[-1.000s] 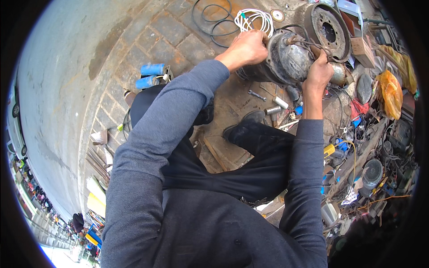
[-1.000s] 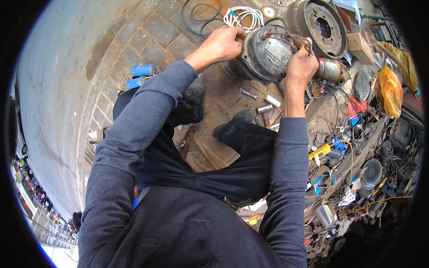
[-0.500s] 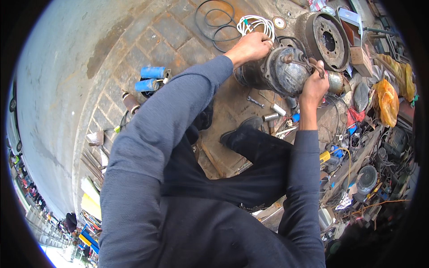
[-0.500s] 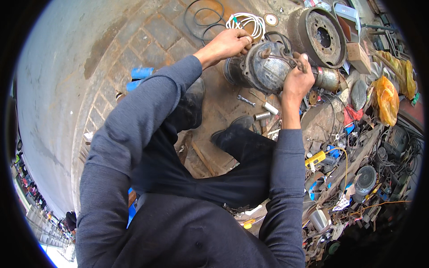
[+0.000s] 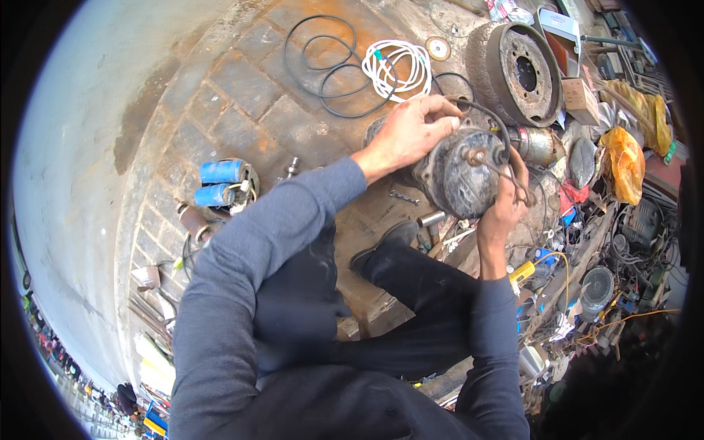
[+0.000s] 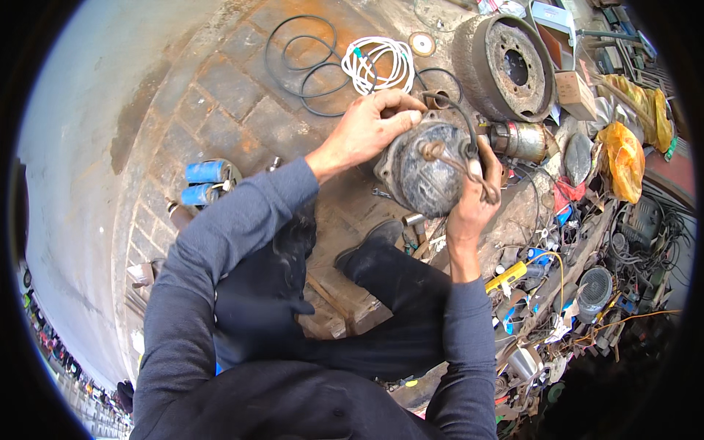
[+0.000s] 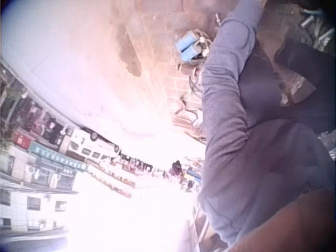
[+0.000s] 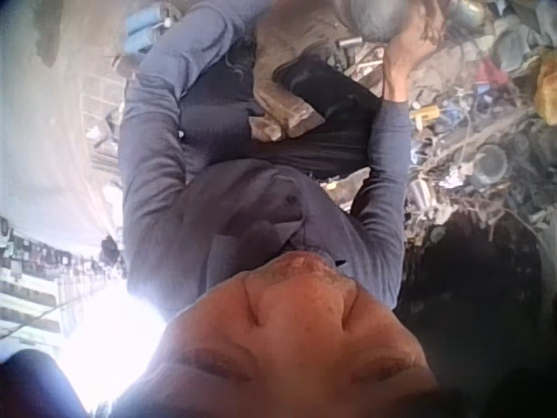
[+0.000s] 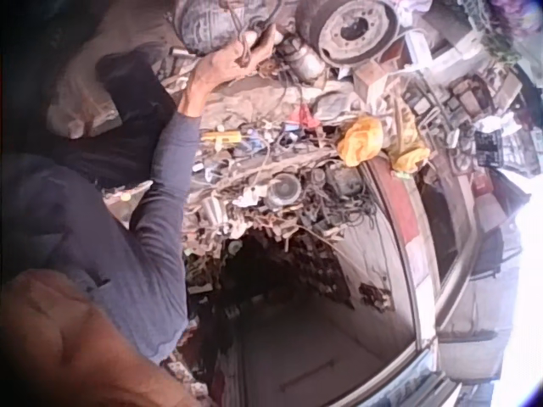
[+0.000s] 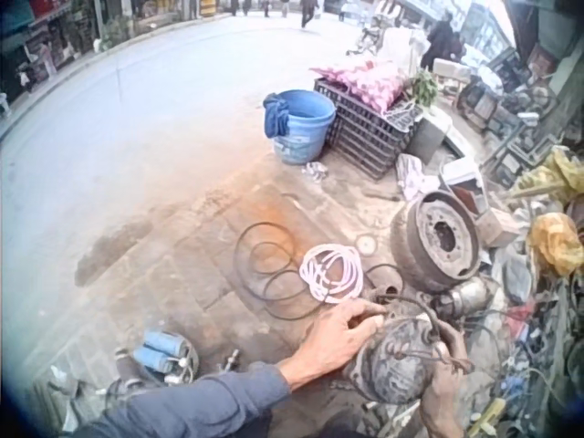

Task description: The person sits on the ground in a cluttered workshop and handles a cylindrical motor, rotating it and inspecting its ends and wiring. They also reach for small boxes on a shelf and move various parts around the floor.

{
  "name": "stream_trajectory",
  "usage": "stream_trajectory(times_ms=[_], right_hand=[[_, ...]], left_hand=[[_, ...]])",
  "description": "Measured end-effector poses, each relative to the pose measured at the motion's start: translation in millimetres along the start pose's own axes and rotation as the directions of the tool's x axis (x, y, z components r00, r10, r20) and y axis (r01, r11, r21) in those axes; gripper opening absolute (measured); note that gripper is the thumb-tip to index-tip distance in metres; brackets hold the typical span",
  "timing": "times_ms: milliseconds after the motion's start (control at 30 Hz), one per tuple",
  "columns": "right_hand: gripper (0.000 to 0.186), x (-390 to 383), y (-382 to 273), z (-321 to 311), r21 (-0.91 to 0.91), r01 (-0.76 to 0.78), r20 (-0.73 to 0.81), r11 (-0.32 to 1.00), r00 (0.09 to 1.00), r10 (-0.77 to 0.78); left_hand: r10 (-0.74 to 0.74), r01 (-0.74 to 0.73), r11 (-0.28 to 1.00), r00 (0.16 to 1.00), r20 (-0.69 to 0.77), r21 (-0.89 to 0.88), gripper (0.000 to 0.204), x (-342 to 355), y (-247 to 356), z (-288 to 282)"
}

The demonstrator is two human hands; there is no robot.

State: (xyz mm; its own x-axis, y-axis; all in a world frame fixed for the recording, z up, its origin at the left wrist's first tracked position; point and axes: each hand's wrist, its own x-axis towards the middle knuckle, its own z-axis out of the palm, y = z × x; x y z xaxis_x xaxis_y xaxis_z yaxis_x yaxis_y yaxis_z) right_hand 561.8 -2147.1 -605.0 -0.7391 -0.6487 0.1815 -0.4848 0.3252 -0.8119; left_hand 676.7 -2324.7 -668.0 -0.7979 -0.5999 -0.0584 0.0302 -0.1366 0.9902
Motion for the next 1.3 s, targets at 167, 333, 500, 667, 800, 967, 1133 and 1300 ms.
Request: stream_trajectory(times_ms=[167,333,500,667,800,967,1133,1300], right_hand=[[0.048,-1.8,-2.8,1.3,-0.029,0.001,0.056,1.000,0.998,0.000],[0.053,-6.8,-2.4,1.9,-0.048,-0.080,-0.013,0.996,0.997,0.079],[0.053,-10.9,6.2,-2.9,-0.086,-0.068,0.013,0.994,0.998,0.069],[0.061,-18.5,12.5,-6.6,-0.084,-0.132,-0.124,0.988,0.985,0.121],[0.059,-23.8,13.6,-9.0,0.091,-0.177,-0.151,0.980,0.970,0.189],[0.053,-22.8,13.1,-11.2,0.052,-0.128,-0.079,0.990,0.988,0.132],[0.059,-22.3,4.4,-5.9,-0.022,-0.181,-0.060,0.983,0.982,0.180],[0.071,-19.0,-4.3,1.5,-0.066,-0.281,-0.116,0.957,0.955,0.272]], left_hand=[[0.015,-0.022,0.982,0.999,-0.037,-0.187,0.028,-3.7,-22.9,6.5],[0.093,-0.092,0.956,0.996,-0.009,-0.280,0.031,-4.4,-37.8,6.4],[0.132,-0.117,0.898,0.991,0.005,-0.424,0.035,-11.7,-49.8,4.4],[0.392,-0.370,0.884,0.920,0.021,-0.285,0.071,-27.4,-58.7,-12.1],[0.435,-0.424,0.889,0.900,0.031,-0.173,0.084,-49.8,-58.0,-18.9],[0.422,-0.409,0.889,0.906,0.021,-0.204,0.087,-50.0,-67.1,-15.3],[0.378,-0.363,0.902,0.925,0.023,-0.236,0.092,-45.8,-73.6,-12.4],[0.361,-0.337,0.907,0.931,0.051,-0.254,0.093,-42.4,-74.8,-10.6]])
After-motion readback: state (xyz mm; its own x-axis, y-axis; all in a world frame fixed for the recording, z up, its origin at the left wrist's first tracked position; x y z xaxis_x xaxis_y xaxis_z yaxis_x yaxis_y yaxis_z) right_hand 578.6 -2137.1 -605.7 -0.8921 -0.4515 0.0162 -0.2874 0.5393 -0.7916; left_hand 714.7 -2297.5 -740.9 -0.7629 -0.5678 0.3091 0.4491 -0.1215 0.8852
